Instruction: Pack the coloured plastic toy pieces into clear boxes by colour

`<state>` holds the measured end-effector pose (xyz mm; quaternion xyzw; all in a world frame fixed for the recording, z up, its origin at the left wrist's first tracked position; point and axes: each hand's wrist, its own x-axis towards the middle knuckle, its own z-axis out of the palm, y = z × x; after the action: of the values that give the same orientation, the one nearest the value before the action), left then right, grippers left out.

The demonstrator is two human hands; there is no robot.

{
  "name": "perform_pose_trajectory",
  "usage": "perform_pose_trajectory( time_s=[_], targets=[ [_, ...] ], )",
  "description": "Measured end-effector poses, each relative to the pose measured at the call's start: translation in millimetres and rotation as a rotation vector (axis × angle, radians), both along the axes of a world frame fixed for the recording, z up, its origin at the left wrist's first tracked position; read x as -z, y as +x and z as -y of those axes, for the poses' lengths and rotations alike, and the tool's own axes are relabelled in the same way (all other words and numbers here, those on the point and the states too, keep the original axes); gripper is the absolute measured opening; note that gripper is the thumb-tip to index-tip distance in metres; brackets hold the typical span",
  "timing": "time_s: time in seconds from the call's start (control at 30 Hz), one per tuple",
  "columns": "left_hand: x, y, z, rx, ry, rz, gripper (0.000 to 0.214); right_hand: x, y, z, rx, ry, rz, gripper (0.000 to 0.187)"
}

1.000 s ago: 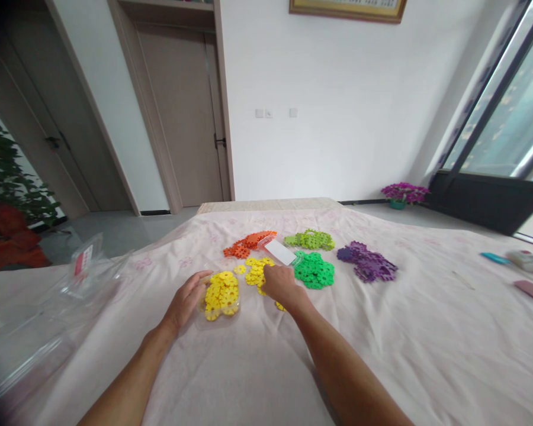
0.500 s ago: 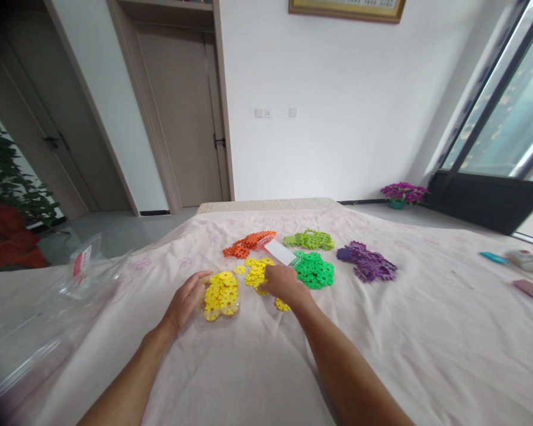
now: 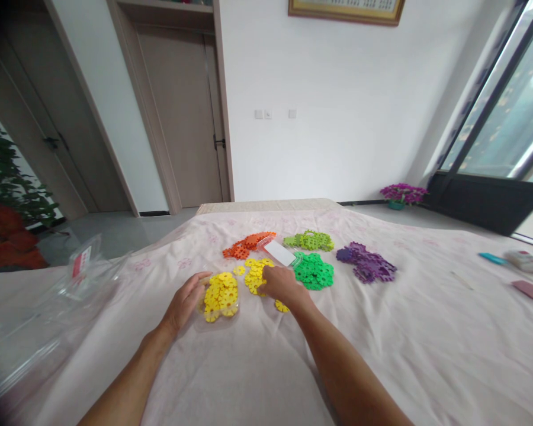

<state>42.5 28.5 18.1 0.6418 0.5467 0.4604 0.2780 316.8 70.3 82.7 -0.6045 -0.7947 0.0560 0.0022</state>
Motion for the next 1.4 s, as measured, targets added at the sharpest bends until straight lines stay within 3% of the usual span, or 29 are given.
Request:
perform_pose_trajectory(
  time_s=[0.13,0.3,0.63,1.1,1.23,1.33,1.4],
  targets=[
    [0.1,0,0,0.0,-0.006,-0.003,0.039,2.9,-2,0,-0.007,-0.028,0.003,0.039],
    [0.3,-1,0,0.004,-0.014,0.004,0.04,1.8,-5,3,-0.022,-0.072,0.008,0.025],
    [-0.8,0,1,0.011,-0.022,0.01,0.041,6.8,-11,4,0.021,-0.038,-0.04,0.044],
    [3.3,-2,-2,0.008,0.002,0.003,0.041,11.3,-14,4,-0.049,0.0,-0.025,0.024],
    [1.8,-1,-1,0.011,-0.011,0.011,0.041,5.4,-15,3,-0.024,0.089,-0.188,0.018],
    [1.5,0,0,0.006,-0.02,0.019,0.04,-2.5,-20,4,-0.034,0.198,-0.441,0.021],
    [1.8,0,0,0.006,-0.027,0.034,0.04,-7.1,-26,7,-0.08,0.184,-0.645,0.024]
  ],
)
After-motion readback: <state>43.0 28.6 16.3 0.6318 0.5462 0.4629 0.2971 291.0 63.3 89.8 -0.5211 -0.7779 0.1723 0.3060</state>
